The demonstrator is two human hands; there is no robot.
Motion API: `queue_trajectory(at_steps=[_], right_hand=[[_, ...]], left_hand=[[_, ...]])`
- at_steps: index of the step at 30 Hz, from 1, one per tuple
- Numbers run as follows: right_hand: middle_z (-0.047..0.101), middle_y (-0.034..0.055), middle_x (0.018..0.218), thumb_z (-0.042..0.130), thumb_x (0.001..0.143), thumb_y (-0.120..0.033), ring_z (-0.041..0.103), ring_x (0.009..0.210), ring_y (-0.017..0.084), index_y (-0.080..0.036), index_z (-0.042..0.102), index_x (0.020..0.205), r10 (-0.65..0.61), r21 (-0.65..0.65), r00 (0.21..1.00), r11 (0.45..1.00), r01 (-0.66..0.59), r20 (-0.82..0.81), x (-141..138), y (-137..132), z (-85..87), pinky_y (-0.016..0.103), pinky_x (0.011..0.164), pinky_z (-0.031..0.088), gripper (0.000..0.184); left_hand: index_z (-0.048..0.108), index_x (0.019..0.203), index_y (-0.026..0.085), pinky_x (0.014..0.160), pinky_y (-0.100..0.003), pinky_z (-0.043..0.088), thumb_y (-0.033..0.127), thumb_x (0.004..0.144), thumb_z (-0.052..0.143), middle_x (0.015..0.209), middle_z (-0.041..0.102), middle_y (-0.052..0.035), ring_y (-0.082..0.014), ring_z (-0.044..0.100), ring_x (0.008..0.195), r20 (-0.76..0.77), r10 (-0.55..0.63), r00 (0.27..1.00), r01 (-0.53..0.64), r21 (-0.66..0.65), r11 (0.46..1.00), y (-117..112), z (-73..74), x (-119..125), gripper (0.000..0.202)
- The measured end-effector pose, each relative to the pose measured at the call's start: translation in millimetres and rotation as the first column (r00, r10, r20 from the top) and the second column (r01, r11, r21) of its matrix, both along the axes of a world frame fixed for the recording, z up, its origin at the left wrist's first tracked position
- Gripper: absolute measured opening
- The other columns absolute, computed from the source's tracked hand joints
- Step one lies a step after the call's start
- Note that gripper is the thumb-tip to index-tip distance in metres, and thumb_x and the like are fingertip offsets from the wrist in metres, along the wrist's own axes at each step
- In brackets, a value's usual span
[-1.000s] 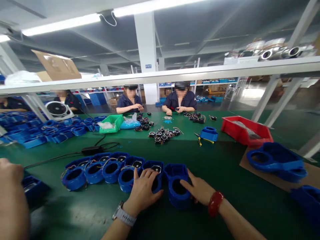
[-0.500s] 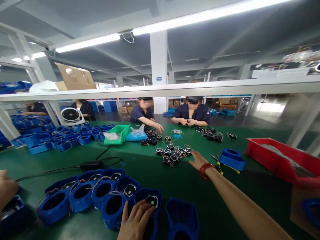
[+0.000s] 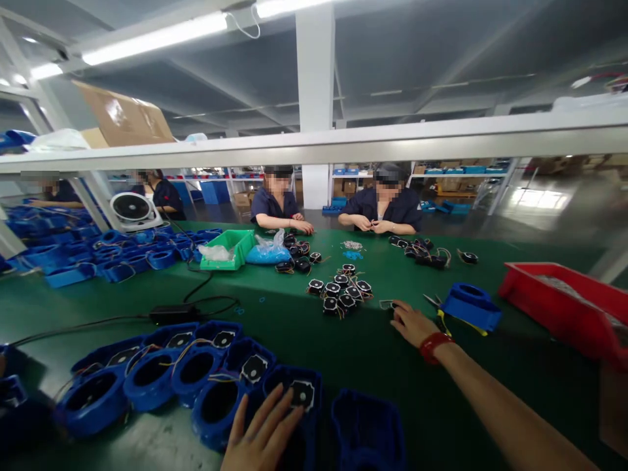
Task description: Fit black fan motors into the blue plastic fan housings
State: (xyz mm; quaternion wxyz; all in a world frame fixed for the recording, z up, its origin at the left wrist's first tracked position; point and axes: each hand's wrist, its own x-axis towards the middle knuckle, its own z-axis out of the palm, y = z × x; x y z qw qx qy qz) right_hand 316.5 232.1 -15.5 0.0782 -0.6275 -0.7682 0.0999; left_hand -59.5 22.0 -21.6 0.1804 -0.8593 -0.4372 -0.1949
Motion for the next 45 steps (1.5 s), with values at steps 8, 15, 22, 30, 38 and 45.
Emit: queue_trajectory(at_steps=[8, 15, 22, 30, 38, 45], right_hand=[[0.043, 0.0075, 0.138, 0.050, 0.087, -0.038, 0.049, 0.112, 0.026, -0.021, 0.051, 0.084, 0.198, 0.011, 0.957, 0.980, -0.200, -0.210, 24.5, -137.1, -0.6, 0.052, 0.103, 0.033, 0.018], [0.056, 0.0105, 0.115, 0.055, 0.079, -0.042, 0.057, 0.080, 0.023, -0.022, 0.042, 0.076, -0.040, 0.022, 0.935, 0.998, 0.051, -0.352, -3.0, -147.7, 0.6, 0.042, 0.071, 0.049, 0.024], [0.057, 0.0077, 0.118, 0.049, 0.083, -0.033, 0.054, 0.108, 0.022, -0.023, 0.046, 0.097, 0.123, 0.215, 0.815, 0.977, 0.003, -0.566, -45.7, -172.7, 38.4, 0.039, 0.097, 0.043, 0.018], [0.055, 0.0072, 0.126, 0.051, 0.086, -0.031, 0.049, 0.118, 0.023, -0.022, 0.057, 0.109, 0.302, 0.195, 0.737, 0.953, -0.231, -0.604, -77.2, -198.2, 50.0, 0.042, 0.104, 0.038, 0.026], [0.054, 0.0076, 0.129, 0.045, 0.090, -0.037, 0.048, 0.120, 0.027, -0.024, 0.063, 0.114, 0.369, 0.209, 0.829, 0.928, -0.307, -0.421, -78.1, -198.2, 16.2, 0.050, 0.104, 0.037, 0.033], [0.058, 0.0064, 0.124, 0.044, 0.088, -0.047, 0.051, 0.115, 0.029, -0.027, 0.067, 0.112, 0.335, 0.110, 0.885, 0.942, -0.316, -0.323, -74.3, -199.2, 20.7, 0.050, 0.099, 0.042, 0.038]], left_hand=[[0.061, 0.101, 0.022, 0.057, -0.025, 0.052, 0.038, 0.091, 0.053, 0.075, 0.064, -0.0010, -0.0156, 0.062, 0.067, 0.464, 0.115, 0.878, -0.074, -0.105, 0.992, -41.8, 71.9, 1.6, 0.020], [0.047, 0.126, 0.022, 0.101, -0.044, 0.040, 0.034, 0.085, 0.060, 0.125, 0.052, -0.0079, -0.0248, 0.046, 0.117, 0.433, -0.047, 0.900, 0.200, -0.314, 0.928, -16.8, 77.9, 103.7, 0.045], [0.053, 0.115, 0.018, 0.102, -0.048, 0.036, 0.030, 0.087, 0.056, 0.125, 0.049, -0.0103, -0.0284, 0.044, 0.117, 0.299, -0.002, 0.954, 0.087, -0.272, 0.958, 13.2, 72.7, 142.2, 0.031], [0.055, 0.083, 0.017, 0.084, -0.035, 0.043, 0.023, 0.098, 0.032, 0.089, 0.059, -0.0045, -0.0172, 0.053, 0.085, 0.443, -0.112, 0.890, 0.271, -0.313, 0.910, -21.9, 74.7, 97.3, 0.028], [0.059, 0.094, 0.018, 0.105, -0.040, 0.039, 0.022, 0.093, 0.043, 0.126, 0.058, -0.0041, -0.0191, 0.051, 0.120, 0.371, -0.084, 0.925, 0.238, -0.392, 0.888, -33.1, 38.0, 82.8, 0.017], [0.060, 0.094, 0.016, 0.103, -0.036, 0.042, 0.026, 0.094, 0.045, 0.122, 0.060, -0.0055, -0.0192, 0.049, 0.122, 0.349, -0.129, 0.928, 0.258, -0.354, 0.899, -36.6, 29.7, 87.4, 0.019]])
